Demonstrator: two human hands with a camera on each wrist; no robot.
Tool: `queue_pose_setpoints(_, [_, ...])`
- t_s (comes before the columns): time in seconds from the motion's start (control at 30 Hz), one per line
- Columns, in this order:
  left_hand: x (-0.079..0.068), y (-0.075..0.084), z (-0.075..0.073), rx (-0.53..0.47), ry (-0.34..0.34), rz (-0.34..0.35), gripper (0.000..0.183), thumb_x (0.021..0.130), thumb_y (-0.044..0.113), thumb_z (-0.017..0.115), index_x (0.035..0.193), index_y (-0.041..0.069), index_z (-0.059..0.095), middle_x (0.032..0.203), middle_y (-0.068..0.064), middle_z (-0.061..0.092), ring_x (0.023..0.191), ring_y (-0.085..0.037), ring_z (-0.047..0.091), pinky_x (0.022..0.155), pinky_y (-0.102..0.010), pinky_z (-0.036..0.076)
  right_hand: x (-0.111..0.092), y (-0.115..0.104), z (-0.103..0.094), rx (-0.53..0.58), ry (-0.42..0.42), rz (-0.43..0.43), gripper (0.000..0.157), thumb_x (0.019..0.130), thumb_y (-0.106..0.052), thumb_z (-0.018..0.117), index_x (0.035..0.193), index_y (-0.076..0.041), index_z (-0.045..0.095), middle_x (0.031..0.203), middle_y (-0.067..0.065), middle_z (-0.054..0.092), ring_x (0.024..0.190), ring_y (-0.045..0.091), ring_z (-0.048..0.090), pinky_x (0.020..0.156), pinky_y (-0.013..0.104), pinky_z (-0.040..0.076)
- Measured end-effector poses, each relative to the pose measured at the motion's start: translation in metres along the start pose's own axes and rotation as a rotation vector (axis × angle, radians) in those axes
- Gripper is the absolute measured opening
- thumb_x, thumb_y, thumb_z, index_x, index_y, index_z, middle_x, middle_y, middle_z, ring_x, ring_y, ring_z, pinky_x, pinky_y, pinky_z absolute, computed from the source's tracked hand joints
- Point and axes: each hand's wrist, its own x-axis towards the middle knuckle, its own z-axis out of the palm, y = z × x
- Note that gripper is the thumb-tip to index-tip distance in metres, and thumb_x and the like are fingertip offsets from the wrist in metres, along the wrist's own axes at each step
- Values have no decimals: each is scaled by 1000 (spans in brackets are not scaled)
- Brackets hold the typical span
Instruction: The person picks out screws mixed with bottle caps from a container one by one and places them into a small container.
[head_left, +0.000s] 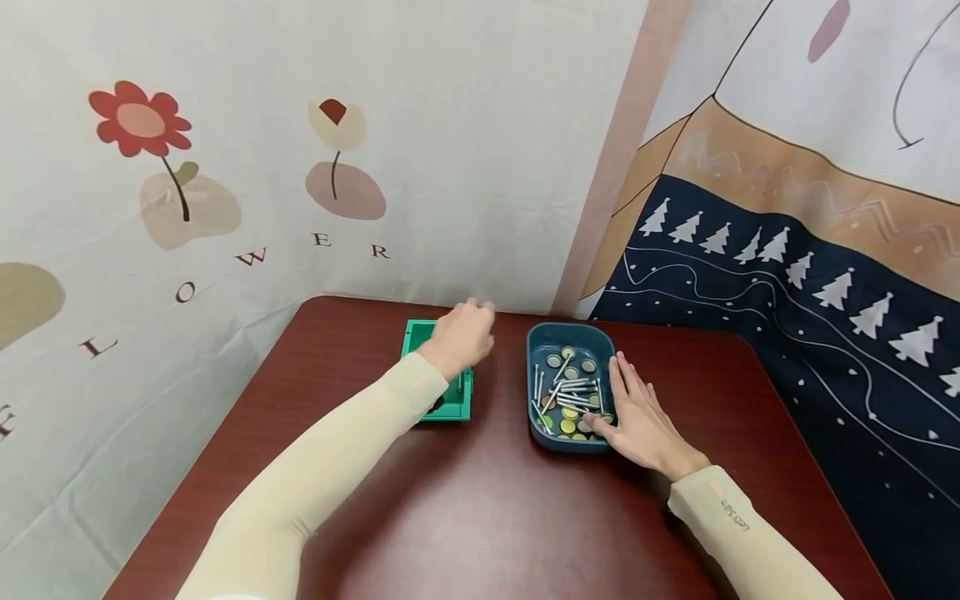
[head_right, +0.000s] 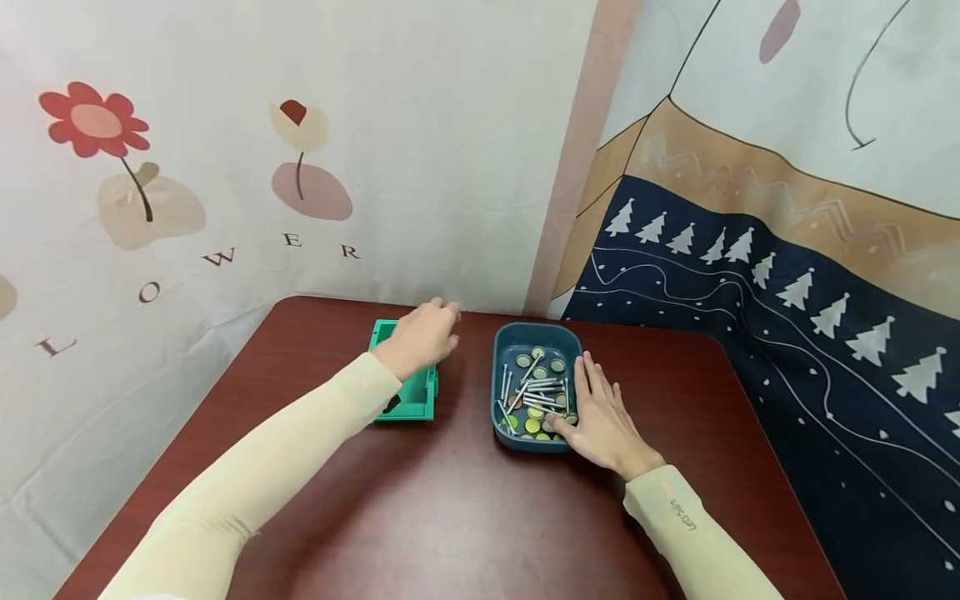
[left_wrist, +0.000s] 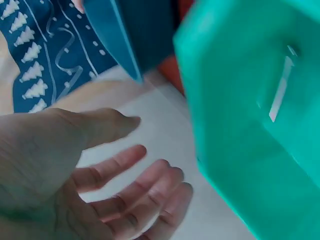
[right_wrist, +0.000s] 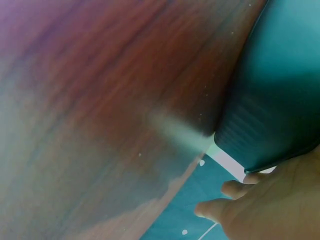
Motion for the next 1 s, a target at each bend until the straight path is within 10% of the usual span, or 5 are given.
queue_pose_setpoints(0.33, [0, 46, 19, -55, -39, 191, 28, 112, 22, 81, 138, 10, 81, 130, -11, 79, 118, -25, 75, 93, -39, 71, 0, -4, 1, -6, 8, 17, 113, 111, -57, 72, 187, -1, 8, 197, 24, 3, 180, 58, 13, 139, 86, 15])
queue_pose_setpoints(1.0, [23, 96, 61, -46, -240, 318, 35, 113, 24, 79, 147, 13, 78, 138, -8, 79, 107, -15, 78, 91, -30, 67, 0, -5, 5, -6, 24, 22, 110, 112, -54, 70, 186, 1, 9, 197, 25, 2, 179, 59, 13, 139, 87, 13])
